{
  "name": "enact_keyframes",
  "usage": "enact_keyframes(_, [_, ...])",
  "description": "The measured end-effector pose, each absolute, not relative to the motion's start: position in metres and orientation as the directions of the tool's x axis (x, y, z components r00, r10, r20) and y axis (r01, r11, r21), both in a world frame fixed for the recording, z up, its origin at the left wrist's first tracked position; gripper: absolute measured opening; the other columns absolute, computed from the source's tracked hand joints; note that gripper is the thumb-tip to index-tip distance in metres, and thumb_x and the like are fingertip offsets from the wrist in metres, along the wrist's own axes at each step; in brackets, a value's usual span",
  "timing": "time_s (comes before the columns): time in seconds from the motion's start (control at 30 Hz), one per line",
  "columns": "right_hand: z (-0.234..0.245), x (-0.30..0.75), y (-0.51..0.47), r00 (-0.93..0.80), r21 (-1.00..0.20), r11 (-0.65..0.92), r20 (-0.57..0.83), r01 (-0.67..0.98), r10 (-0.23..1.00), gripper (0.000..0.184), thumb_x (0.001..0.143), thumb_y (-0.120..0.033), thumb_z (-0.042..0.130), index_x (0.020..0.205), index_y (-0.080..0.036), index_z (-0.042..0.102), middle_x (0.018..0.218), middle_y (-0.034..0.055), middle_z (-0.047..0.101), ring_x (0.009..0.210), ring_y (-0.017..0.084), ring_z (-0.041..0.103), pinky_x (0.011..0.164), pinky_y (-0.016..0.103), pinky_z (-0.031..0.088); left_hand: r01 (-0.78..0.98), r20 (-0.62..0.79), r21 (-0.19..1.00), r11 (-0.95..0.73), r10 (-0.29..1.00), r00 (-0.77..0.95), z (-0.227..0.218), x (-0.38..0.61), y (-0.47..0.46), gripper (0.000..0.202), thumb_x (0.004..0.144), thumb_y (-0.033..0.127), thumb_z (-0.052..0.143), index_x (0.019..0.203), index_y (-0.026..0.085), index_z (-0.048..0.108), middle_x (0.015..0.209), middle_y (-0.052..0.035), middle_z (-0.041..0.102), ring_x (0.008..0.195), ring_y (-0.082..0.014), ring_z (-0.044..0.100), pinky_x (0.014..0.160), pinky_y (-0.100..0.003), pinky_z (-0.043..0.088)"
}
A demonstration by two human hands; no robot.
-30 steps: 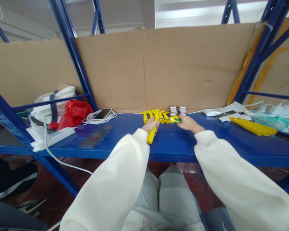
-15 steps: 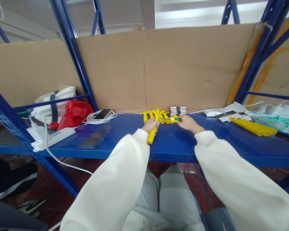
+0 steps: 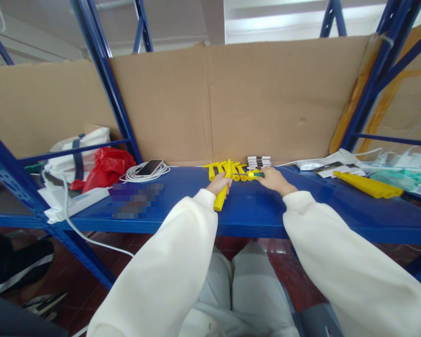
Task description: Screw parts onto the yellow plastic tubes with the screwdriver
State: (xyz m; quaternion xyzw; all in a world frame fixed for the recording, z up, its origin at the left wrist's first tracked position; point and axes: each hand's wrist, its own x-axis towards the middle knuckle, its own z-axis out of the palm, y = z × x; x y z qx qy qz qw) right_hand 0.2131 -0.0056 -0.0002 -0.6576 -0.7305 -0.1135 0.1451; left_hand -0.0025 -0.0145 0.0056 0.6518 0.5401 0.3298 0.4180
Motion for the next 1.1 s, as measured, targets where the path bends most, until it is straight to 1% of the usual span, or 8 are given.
enact_keyframes(0.07, [-0.0003, 0.2136, -0.0057, -0.088, -0.031, 0.106, 0.359, 0.994, 0.929, 0.029, 0.088, -0.022, 0.054, 0.114, -0.016, 0.066, 0.122, 0.0173, 0.071, 0.112, 0.029, 0.067, 0.088, 0.033, 0.049, 0.431, -0.023, 0.899, -0.071, 0.978, 0.208, 0.0058, -0.0025, -0.0147, 0.045, 0.072, 0.006, 0.048, 0.114, 0.015, 0.062, 0.053, 0.0046, 0.045, 0.041, -0.0124, 0.048, 0.049, -0.029, 0.053])
enact_keyframes(0.17, [-0.0006, 0.2149, -0.0065, -0.060, -0.059, 0.084, 0.321, 0.995, 0.945, 0.037, 0.084, -0.021, 0.060, 0.120, -0.015, 0.062, 0.115, 0.0160, 0.074, 0.105, 0.028, 0.070, 0.083, 0.031, 0.049, 0.430, -0.030, 0.901, -0.062, 0.979, 0.203, 0.0060, -0.0025, -0.0149, 0.046, 0.073, 0.006, 0.049, 0.116, 0.015, 0.062, 0.055, 0.0039, 0.047, 0.042, -0.0122, 0.048, 0.049, -0.029, 0.053])
enact_keyframes(0.27, [-0.0002, 0.2146, -0.0076, -0.051, -0.068, 0.074, 0.293, 0.995, 0.955, 0.041, 0.083, -0.019, 0.060, 0.123, -0.014, 0.061, 0.113, 0.0160, 0.075, 0.104, 0.028, 0.070, 0.082, 0.031, 0.050, 0.424, -0.036, 0.905, -0.050, 0.981, 0.191, 0.0061, -0.0024, -0.0148, 0.043, 0.074, 0.007, 0.052, 0.115, 0.015, 0.063, 0.057, 0.0025, 0.049, 0.043, -0.0120, 0.050, 0.049, -0.028, 0.052])
enact_keyframes(0.5, [-0.0026, 0.2165, -0.0025, -0.099, -0.044, 0.121, 0.343, 0.992, 0.934, 0.027, 0.086, -0.023, 0.056, 0.110, -0.017, 0.068, 0.116, 0.0149, 0.074, 0.106, 0.026, 0.069, 0.083, 0.029, 0.050, 0.398, -0.028, 0.916, -0.045, 0.984, 0.175, 0.0053, -0.0025, -0.0131, 0.048, 0.070, 0.005, 0.052, 0.117, 0.015, 0.061, 0.057, 0.0008, 0.053, 0.044, -0.0145, 0.053, 0.050, -0.030, 0.052])
enact_keyframes(0.67, [-0.0060, 0.2208, 0.0003, -0.083, -0.056, 0.104, 0.292, 0.993, 0.953, 0.038, 0.080, -0.021, 0.063, 0.119, -0.018, 0.062, 0.108, 0.0128, 0.076, 0.097, 0.026, 0.071, 0.076, 0.028, 0.049, 0.408, -0.038, 0.912, -0.045, 0.980, 0.195, 0.0050, -0.0023, -0.0136, 0.049, 0.071, 0.006, 0.050, 0.118, 0.015, 0.061, 0.055, 0.0023, 0.051, 0.044, -0.0143, 0.053, 0.051, -0.029, 0.052])
enact_keyframes(0.83, [-0.0021, 0.2179, -0.0042, -0.099, -0.032, 0.115, 0.319, 0.993, 0.943, 0.039, 0.084, -0.020, 0.056, 0.122, -0.018, 0.063, 0.113, 0.0139, 0.075, 0.103, 0.027, 0.070, 0.082, 0.031, 0.049, 0.401, -0.019, 0.914, -0.063, 0.981, 0.195, 0.0040, -0.0024, -0.0139, 0.048, 0.072, 0.006, 0.050, 0.118, 0.016, 0.059, 0.057, 0.0038, 0.050, 0.044, -0.0119, 0.051, 0.051, -0.027, 0.053])
enact_keyframes(0.97, [0.0008, 0.2149, -0.0064, -0.116, -0.020, 0.129, 0.322, 0.991, 0.940, 0.032, 0.087, -0.024, 0.054, 0.114, -0.019, 0.069, 0.119, 0.0144, 0.073, 0.108, 0.029, 0.069, 0.087, 0.034, 0.050, 0.413, -0.024, 0.909, -0.063, 0.979, 0.201, 0.0034, -0.0033, -0.0128, 0.048, 0.071, 0.008, 0.050, 0.118, 0.016, 0.059, 0.059, 0.0025, 0.052, 0.044, -0.0127, 0.052, 0.052, -0.028, 0.053])
enact_keyframes(1.1, [-0.0015, 0.2161, -0.0041, -0.096, -0.033, 0.113, 0.323, 0.993, 0.942, 0.034, 0.084, -0.024, 0.059, 0.117, -0.019, 0.067, 0.112, 0.0129, 0.075, 0.102, 0.027, 0.070, 0.084, 0.032, 0.050, 0.417, -0.023, 0.907, -0.065, 0.979, 0.204, 0.0045, -0.0032, -0.0133, 0.048, 0.070, 0.008, 0.049, 0.116, 0.017, 0.060, 0.058, 0.0028, 0.051, 0.045, -0.0135, 0.053, 0.052, -0.029, 0.054])
